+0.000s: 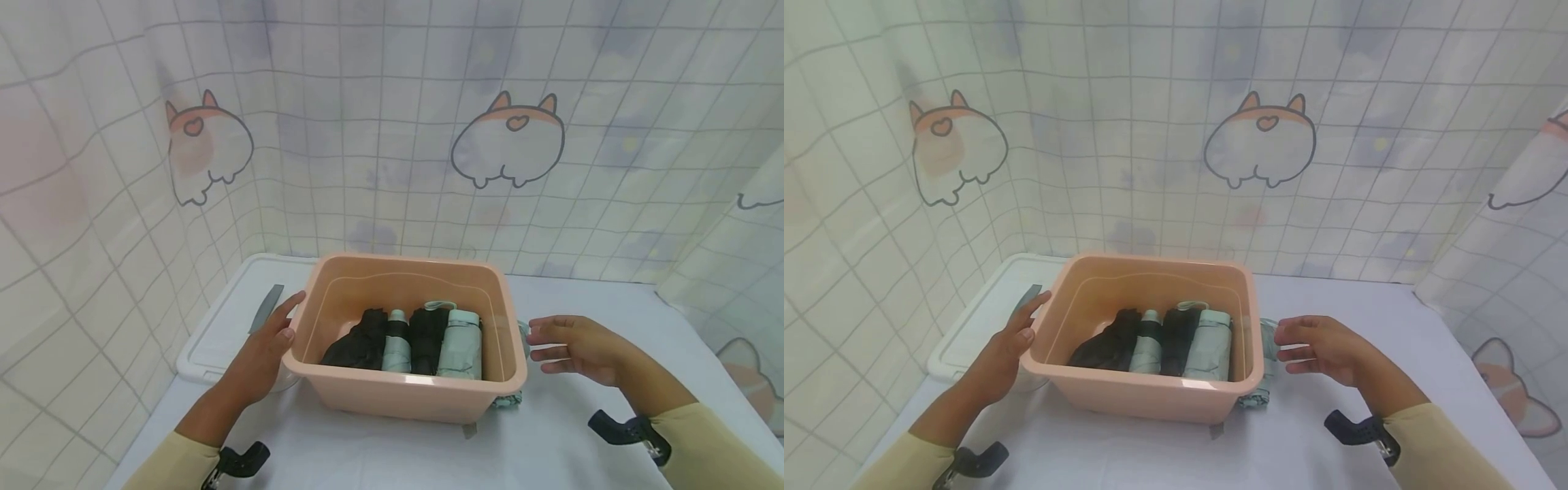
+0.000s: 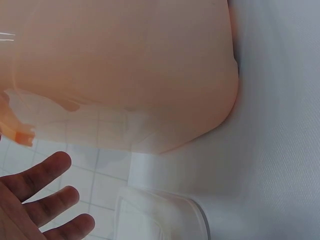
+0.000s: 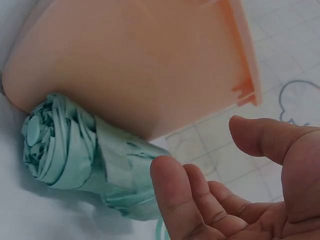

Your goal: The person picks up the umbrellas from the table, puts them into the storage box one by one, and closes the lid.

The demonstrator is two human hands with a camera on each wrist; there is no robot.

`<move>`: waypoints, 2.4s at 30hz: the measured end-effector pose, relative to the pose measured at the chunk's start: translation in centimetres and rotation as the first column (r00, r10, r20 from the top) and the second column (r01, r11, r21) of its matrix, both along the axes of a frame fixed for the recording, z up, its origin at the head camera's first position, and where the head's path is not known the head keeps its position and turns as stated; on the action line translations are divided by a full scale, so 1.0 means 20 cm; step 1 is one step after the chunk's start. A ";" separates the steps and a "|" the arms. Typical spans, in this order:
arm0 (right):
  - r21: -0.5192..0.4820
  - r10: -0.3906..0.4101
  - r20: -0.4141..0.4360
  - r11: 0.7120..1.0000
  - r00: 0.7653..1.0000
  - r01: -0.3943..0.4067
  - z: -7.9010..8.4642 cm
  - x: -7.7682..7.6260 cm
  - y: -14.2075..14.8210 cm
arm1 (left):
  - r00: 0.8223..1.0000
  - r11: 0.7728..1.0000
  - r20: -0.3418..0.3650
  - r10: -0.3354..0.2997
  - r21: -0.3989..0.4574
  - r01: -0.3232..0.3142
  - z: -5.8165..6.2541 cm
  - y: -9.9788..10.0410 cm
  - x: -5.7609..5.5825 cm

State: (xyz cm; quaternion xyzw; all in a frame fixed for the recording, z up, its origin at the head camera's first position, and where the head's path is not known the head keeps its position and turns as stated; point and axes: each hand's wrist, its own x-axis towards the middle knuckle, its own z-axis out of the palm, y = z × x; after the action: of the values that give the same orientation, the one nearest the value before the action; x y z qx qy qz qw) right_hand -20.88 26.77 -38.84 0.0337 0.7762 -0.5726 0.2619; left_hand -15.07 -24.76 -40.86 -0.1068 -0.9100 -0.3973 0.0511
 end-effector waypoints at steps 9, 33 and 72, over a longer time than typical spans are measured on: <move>0.032 -0.016 0.057 0.999 0.998 0.015 -0.12 0.01 -0.01 | 1.000 1.000 0.004 0.001 0.010 -0.001 0.00 0.00 0.00; 0.055 -0.064 0.127 0.997 0.990 0.058 -0.29 0.00 -0.12 | 1.000 1.000 0.010 0.009 0.007 -0.009 0.01 0.00 0.00; 0.158 -0.006 0.082 0.987 0.997 -0.007 -0.32 -0.01 -0.16 | 1.000 1.000 -0.008 0.000 0.020 0.000 0.01 0.01 0.01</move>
State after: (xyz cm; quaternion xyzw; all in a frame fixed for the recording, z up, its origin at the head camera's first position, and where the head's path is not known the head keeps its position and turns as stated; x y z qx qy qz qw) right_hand -21.12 23.48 -45.34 0.0777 0.8078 -0.5070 0.2905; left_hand -14.81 -24.65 -40.71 -0.1080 -0.9057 -0.4060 0.0558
